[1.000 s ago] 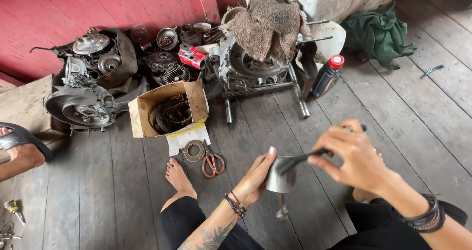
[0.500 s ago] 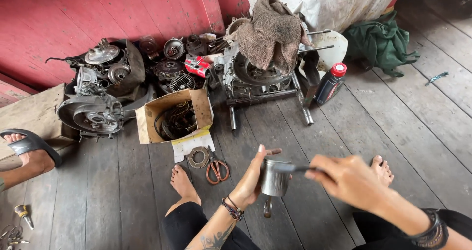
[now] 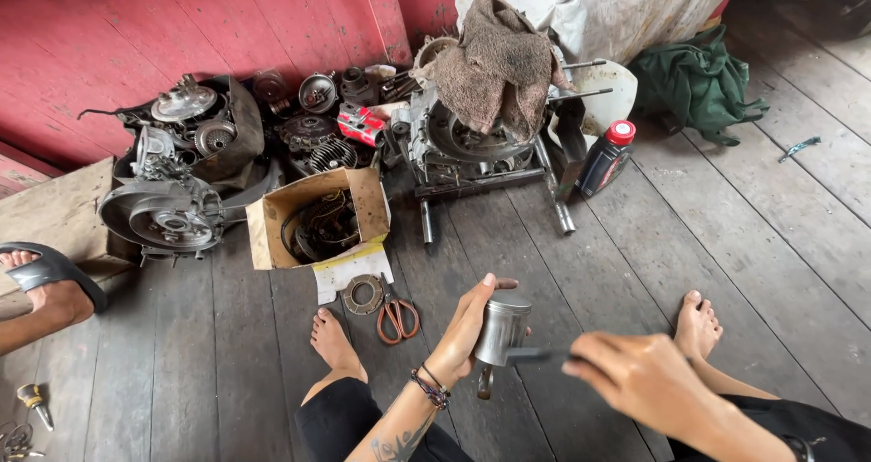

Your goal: Cleaning a motorcycle piston and connecting rod using a small brush to remove carbon and grime.

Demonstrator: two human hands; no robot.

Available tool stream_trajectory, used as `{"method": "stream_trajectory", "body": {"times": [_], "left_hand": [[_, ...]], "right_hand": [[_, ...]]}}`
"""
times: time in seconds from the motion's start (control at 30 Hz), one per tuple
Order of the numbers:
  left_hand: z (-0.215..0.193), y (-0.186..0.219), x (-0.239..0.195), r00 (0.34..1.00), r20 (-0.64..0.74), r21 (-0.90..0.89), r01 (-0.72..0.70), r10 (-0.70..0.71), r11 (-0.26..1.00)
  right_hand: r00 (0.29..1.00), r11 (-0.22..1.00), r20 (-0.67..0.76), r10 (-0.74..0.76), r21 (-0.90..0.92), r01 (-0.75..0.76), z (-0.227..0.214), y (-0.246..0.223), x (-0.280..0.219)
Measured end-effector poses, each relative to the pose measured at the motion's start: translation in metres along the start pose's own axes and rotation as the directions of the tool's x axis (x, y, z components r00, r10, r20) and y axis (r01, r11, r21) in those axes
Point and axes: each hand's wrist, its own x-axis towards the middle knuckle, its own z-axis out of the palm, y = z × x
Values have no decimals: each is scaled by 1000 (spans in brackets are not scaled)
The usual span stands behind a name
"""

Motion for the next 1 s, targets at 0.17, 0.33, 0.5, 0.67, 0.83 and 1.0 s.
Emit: {"method": "stream_trajectory", "body": {"times": [0.17, 0.33, 0.5, 0.67, 0.83, 1.0], "left_hand": [[4, -4, 4, 999, 7, -30, 44, -44, 999], [1, -2, -3, 999, -46, 46, 1, 1, 999], [-2, -2, -4, 996, -84, 3, 9, -9, 1000], [-3, -4, -5, 993, -90, 17, -73, 74, 997], [-2, 1, 0, 995, -98, -58, 9, -15, 998], [-4, -6, -1, 978, -94, 56, -182, 187, 982]], "right_hand": [[996, 997, -73, -44, -70, 39, 2, 4, 3], [975, 988, 158, -156, 19, 155, 26, 16, 1], [992, 996, 123, -5, 84, -5, 28, 12, 8], [983, 999, 177, -40, 41, 33, 32, 24, 13], [983, 990, 183, 19, 135, -45, 30, 11, 15], [968, 994, 232, -94, -39, 105, 31, 14, 16]]}}
